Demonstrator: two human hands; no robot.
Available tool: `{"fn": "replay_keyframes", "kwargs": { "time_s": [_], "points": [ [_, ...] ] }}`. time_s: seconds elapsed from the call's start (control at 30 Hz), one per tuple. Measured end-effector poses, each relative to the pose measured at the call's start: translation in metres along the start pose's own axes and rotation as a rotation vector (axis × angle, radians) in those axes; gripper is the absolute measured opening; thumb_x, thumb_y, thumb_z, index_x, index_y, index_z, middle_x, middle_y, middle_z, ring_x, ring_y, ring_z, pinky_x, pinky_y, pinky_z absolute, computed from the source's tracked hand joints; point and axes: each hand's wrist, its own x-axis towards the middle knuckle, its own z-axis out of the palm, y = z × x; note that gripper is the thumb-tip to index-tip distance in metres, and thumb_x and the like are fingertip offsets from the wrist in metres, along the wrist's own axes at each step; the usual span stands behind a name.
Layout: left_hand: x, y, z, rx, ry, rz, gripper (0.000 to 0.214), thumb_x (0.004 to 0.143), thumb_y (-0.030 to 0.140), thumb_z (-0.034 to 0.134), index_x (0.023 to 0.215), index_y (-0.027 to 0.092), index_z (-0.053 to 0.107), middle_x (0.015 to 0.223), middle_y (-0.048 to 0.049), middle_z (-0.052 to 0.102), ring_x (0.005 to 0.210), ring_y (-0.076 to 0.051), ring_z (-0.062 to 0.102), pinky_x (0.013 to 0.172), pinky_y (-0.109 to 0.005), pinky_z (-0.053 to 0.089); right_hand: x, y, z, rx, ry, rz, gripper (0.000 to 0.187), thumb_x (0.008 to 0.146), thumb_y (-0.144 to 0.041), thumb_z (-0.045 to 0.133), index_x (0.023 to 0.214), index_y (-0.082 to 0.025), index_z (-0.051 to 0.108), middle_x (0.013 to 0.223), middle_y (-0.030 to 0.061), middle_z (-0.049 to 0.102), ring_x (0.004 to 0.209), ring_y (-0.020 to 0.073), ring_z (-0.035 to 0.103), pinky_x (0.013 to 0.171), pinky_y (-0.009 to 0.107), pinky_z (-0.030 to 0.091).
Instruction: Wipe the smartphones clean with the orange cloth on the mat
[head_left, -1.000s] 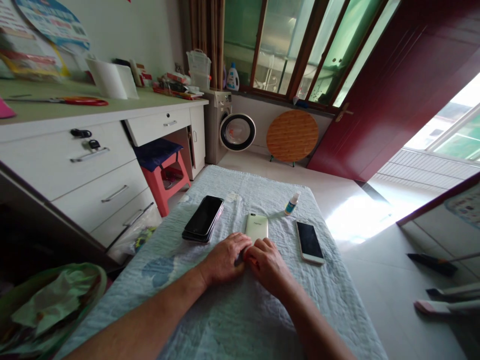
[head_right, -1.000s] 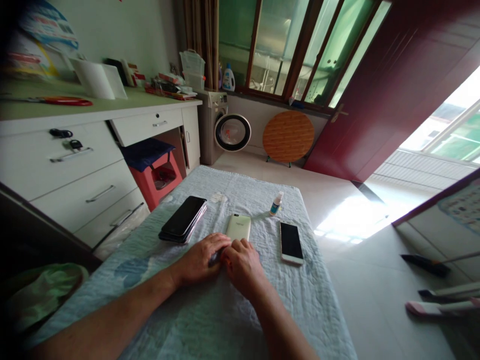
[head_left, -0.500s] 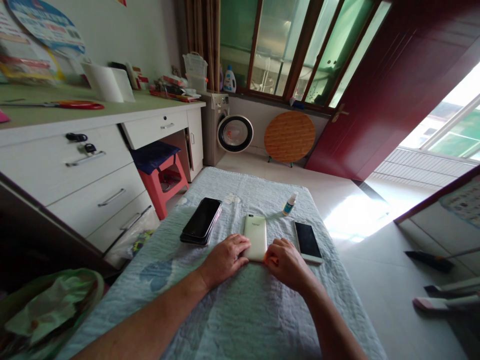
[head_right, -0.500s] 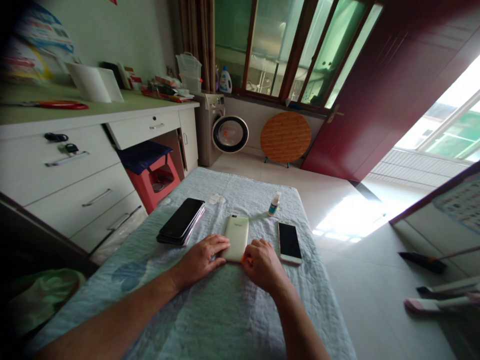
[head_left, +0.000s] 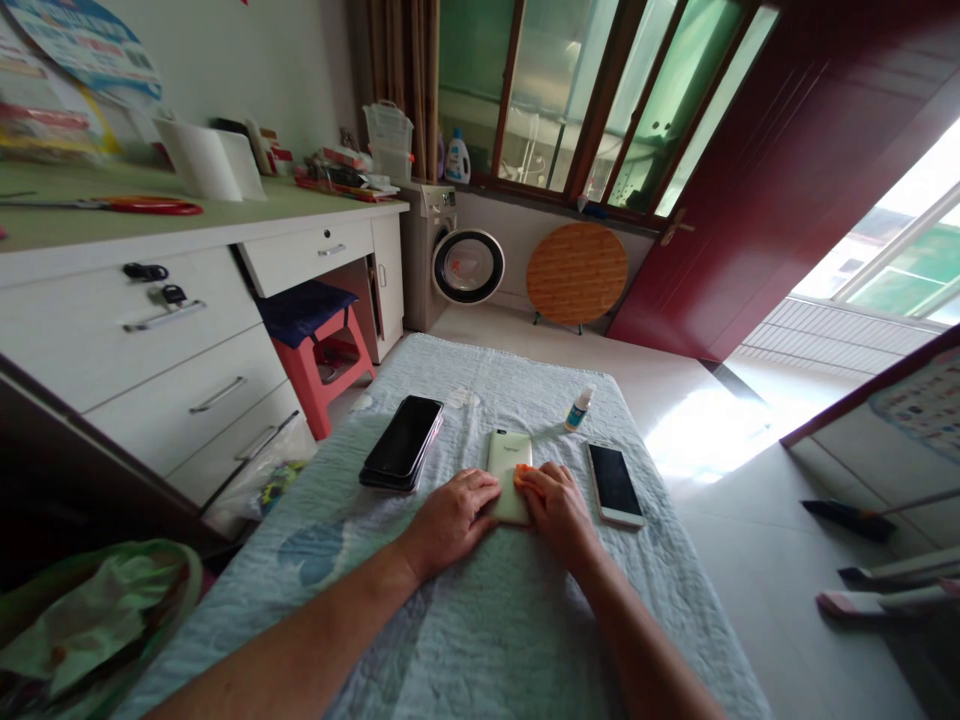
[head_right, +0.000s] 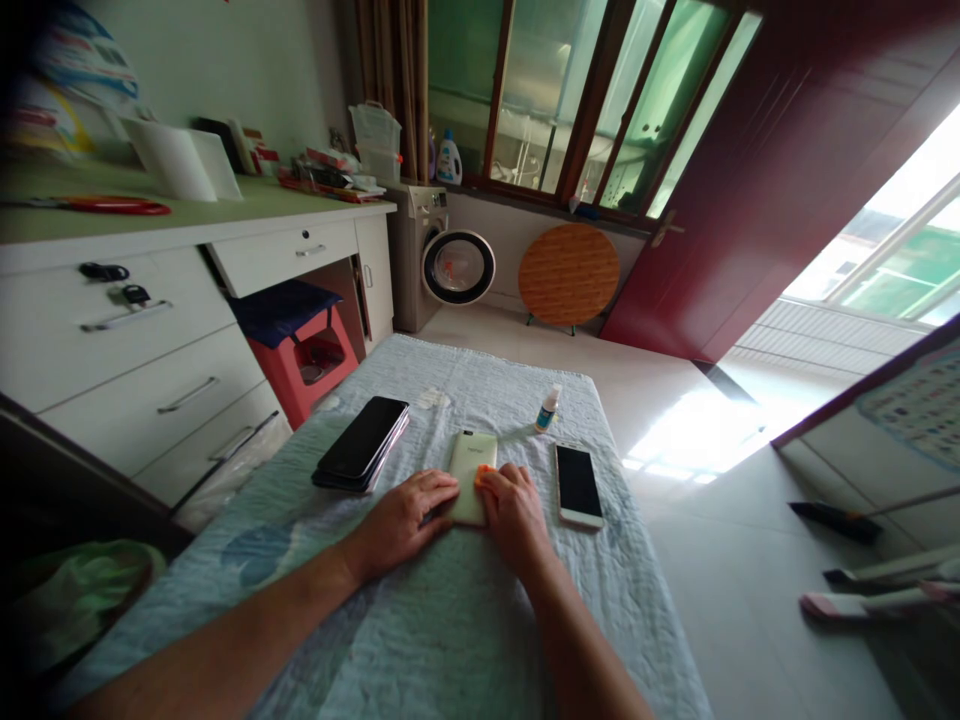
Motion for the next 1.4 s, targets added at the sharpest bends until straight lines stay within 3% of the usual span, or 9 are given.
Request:
{"fn": "replay_keyframes", "kwargs": {
  "time_s": [0.2, 0.43, 0.57, 0.77, 0.97, 1.2, 1.4],
  "points": [
    [0.0, -0.001, 0.001, 0.011, -0.004, 0.0, 0.034, 0.083, 0.016, 0.068, 0.116, 0.017, 0.064, 0.121, -0.0082, 0.063, 0.117, -0.025, 0.054, 0.106, -0.038, 0.042, 0.026, 0.012, 0.005, -0.137, 0.047, 0.156, 0.024, 0.097, -0.022, 0.043, 0.093, -0.018, 0.066, 0.087, 0.0052, 0.06, 0.086, 0.0178, 0.053, 0.083, 0.028, 0.038],
    [0.0, -0.001, 0.001, 0.005, 0.005, -0.003, 0.03, 0.084, 0.018, 0.067, 0.115, 0.017, 0.065, 0.119, -0.0079, 0.063, 0.115, -0.024, 0.055, 0.104, -0.037, 0.043, 0.049, 0.007, -0.001, -0.267, -0.044, 0.258, 0.027, 0.092, -0.017, 0.044, 0.08, -0.015, 0.067, 0.081, 0.0071, 0.061, 0.082, 0.0169, 0.054, 0.076, 0.026, 0.034],
    [0.0, 0.001, 0.001, -0.004, 0.013, -0.002, 0.028, 0.085, 0.019, 0.066, 0.113, 0.017, 0.065, 0.118, -0.0076, 0.064, 0.113, -0.024, 0.056, 0.103, -0.037, 0.045, 0.037, -0.003, -0.006, -0.304, -0.125, 0.282, 0.027, 0.093, -0.02, 0.045, 0.082, -0.015, 0.069, 0.085, 0.0083, 0.064, 0.083, 0.0173, 0.055, 0.077, 0.026, 0.034],
    [0.0, 0.0, 0.004, 0.016, 0.029, 0.006, 0.032, 0.082, 0.013, 0.067, 0.114, 0.018, 0.064, 0.117, -0.0066, 0.064, 0.113, -0.023, 0.056, 0.103, -0.037, 0.045, -0.004, -0.025, -0.017, -0.316, -0.206, 0.26, 0.029, 0.095, -0.021, 0.043, 0.08, -0.017, 0.068, 0.088, 0.0082, 0.065, 0.085, 0.0177, 0.056, 0.076, 0.027, 0.034],
    [0.0, -0.004, 0.006, 0.031, 0.015, -0.004, 0.035, 0.081, 0.014, 0.07, 0.115, 0.017, 0.064, 0.119, -0.0081, 0.064, 0.114, -0.024, 0.057, 0.103, -0.038, 0.045, -0.021, -0.041, -0.022, -0.338, -0.213, 0.199, 0.024, 0.094, -0.02, 0.046, 0.08, -0.018, 0.066, 0.087, 0.0079, 0.064, 0.084, 0.0193, 0.055, 0.075, 0.029, 0.033],
    [0.002, -0.001, 0.0, -0.023, 0.007, 0.018, 0.031, 0.087, 0.029, 0.066, 0.115, 0.017, 0.064, 0.117, -0.0083, 0.065, 0.111, -0.024, 0.058, 0.102, -0.038, 0.046, 0.005, -0.043, -0.006, -0.303, -0.191, 0.114, 0.018, 0.094, -0.019, 0.049, 0.086, -0.019, 0.065, 0.093, 0.0066, 0.063, 0.088, 0.0197, 0.053, 0.077, 0.029, 0.034],
    [0.001, 0.001, -0.002, -0.02, 0.009, 0.005, 0.028, 0.089, 0.028, 0.062, 0.116, 0.019, 0.065, 0.117, -0.0077, 0.064, 0.112, -0.024, 0.058, 0.102, -0.037, 0.045, 0.037, -0.034, 0.007, -0.291, -0.129, 0.178, 0.019, 0.095, -0.022, 0.048, 0.091, -0.019, 0.066, 0.098, 0.007, 0.063, 0.093, 0.0203, 0.052, 0.079, 0.029, 0.034]
  ]
}}
